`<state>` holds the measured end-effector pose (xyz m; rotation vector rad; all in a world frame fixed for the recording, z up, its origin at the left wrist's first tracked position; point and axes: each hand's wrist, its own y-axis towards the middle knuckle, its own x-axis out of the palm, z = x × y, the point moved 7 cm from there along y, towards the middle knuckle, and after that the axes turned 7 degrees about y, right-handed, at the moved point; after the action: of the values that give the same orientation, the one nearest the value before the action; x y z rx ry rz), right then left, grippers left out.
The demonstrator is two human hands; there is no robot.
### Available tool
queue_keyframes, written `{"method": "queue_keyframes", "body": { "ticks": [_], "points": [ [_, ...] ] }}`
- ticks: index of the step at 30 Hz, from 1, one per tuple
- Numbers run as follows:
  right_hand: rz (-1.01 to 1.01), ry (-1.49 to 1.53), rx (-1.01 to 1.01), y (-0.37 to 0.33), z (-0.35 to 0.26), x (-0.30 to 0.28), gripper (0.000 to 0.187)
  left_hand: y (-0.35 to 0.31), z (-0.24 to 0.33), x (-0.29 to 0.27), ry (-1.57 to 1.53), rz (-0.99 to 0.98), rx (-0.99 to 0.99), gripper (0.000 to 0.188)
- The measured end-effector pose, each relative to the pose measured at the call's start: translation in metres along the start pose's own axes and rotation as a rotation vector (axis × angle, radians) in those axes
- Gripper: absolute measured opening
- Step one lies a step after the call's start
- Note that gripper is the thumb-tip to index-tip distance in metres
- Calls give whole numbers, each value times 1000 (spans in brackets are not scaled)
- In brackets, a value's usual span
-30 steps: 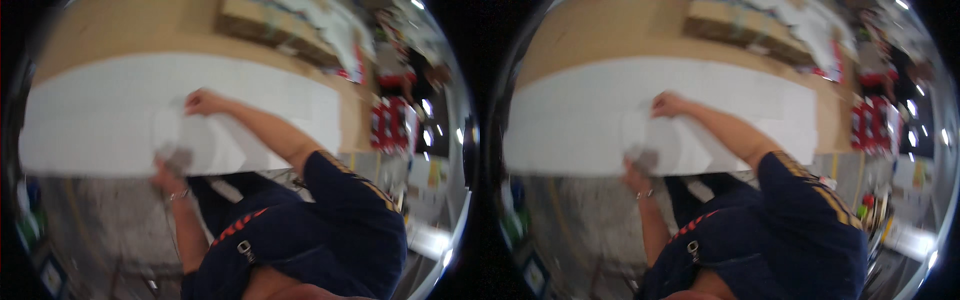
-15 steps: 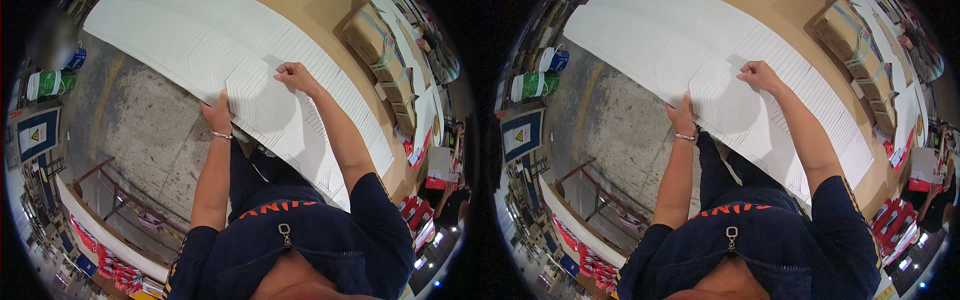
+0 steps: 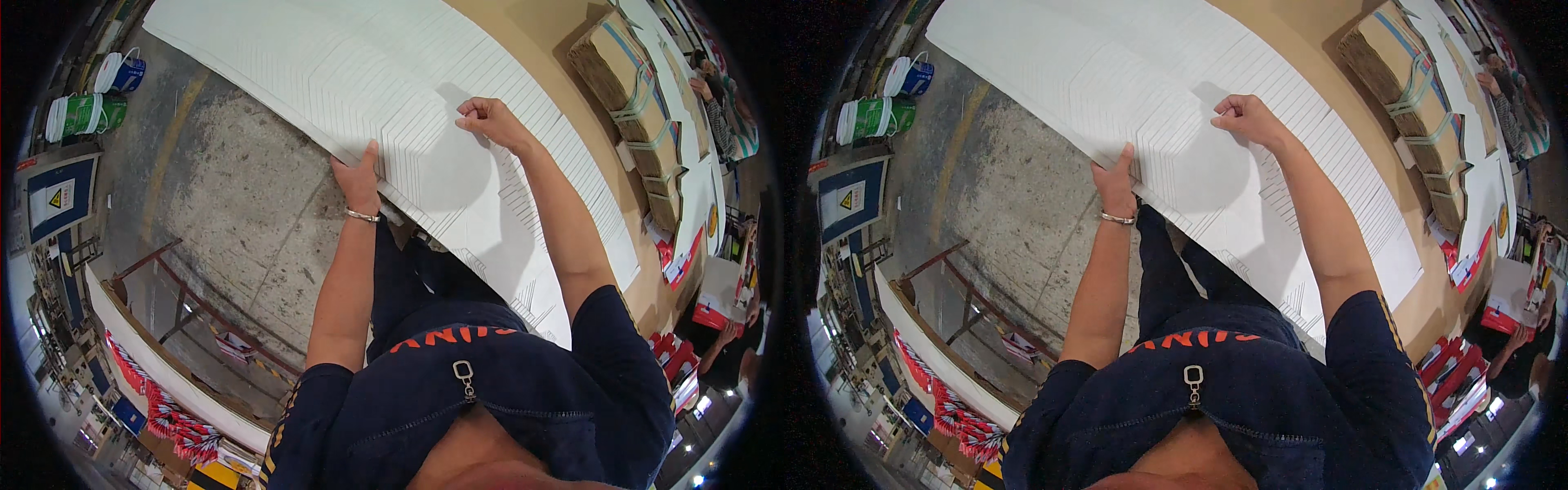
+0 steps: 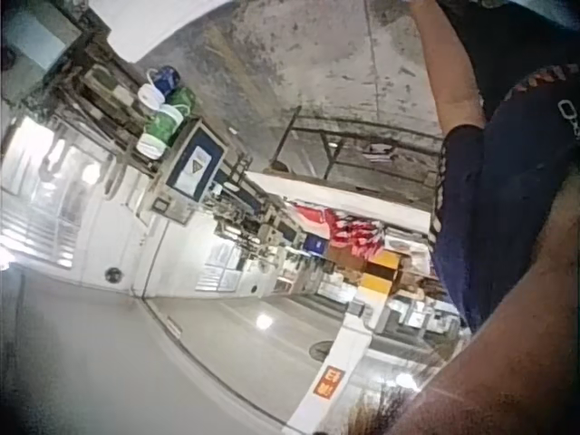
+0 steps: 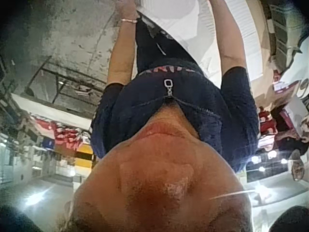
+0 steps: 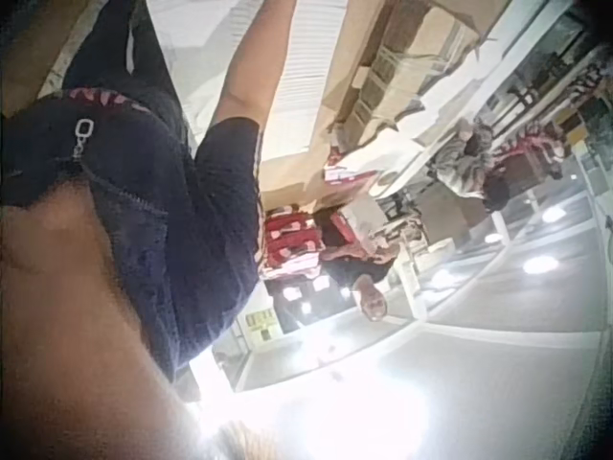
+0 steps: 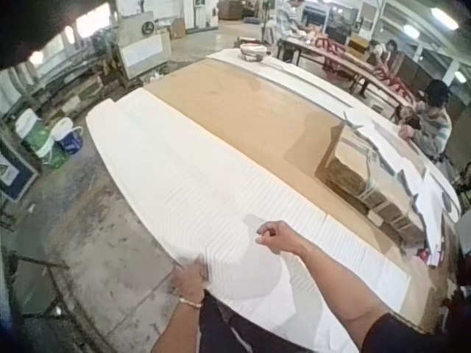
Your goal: The person repeatedly picks up pre-cut white cardboard pieces from a table, aligns them, and folds them into box shapes. They then stack the assembled boxes on the table. Other workers are visible in the background handling similar materials.
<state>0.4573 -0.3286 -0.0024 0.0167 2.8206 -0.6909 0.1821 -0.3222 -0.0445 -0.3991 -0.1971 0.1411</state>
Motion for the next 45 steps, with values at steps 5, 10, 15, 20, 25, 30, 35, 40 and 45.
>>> {"method": "queue_keyframes", "body": {
  "ticks": [5,10,15,20,25,30,35,40,45],
  "points": [
    [-19,57,-42,-1,4,1,28,6,-5,-7,64,30,1,73],
    [-4,49,-22,-5,-4,-3,24,2,-6,-5,70,26,-15,77],
    [-13,67,-34,-7,-2,-2,23,2,-11,-7,55,-15,-1,77],
    [3,60,-22,-5,3,-4,24,-4,-7,-3,35,-3,-17,77],
    [14,-28,20,-4,3,-3,27,0,-16,-7,32,-12,-12,80],
    [-17,19,-4,-8,-3,-3,26,-2,-11,-6,47,-25,-31,82],
    [6,10,-28,-10,8,-6,25,-6,-3,-2,103,-34,-9,80],
    [5,16,-26,-9,10,-4,25,-7,2,0,50,-10,16,78],
    [-3,36,8,-11,8,-6,23,-6,-1,0,37,24,-30,76]
  ]
}}
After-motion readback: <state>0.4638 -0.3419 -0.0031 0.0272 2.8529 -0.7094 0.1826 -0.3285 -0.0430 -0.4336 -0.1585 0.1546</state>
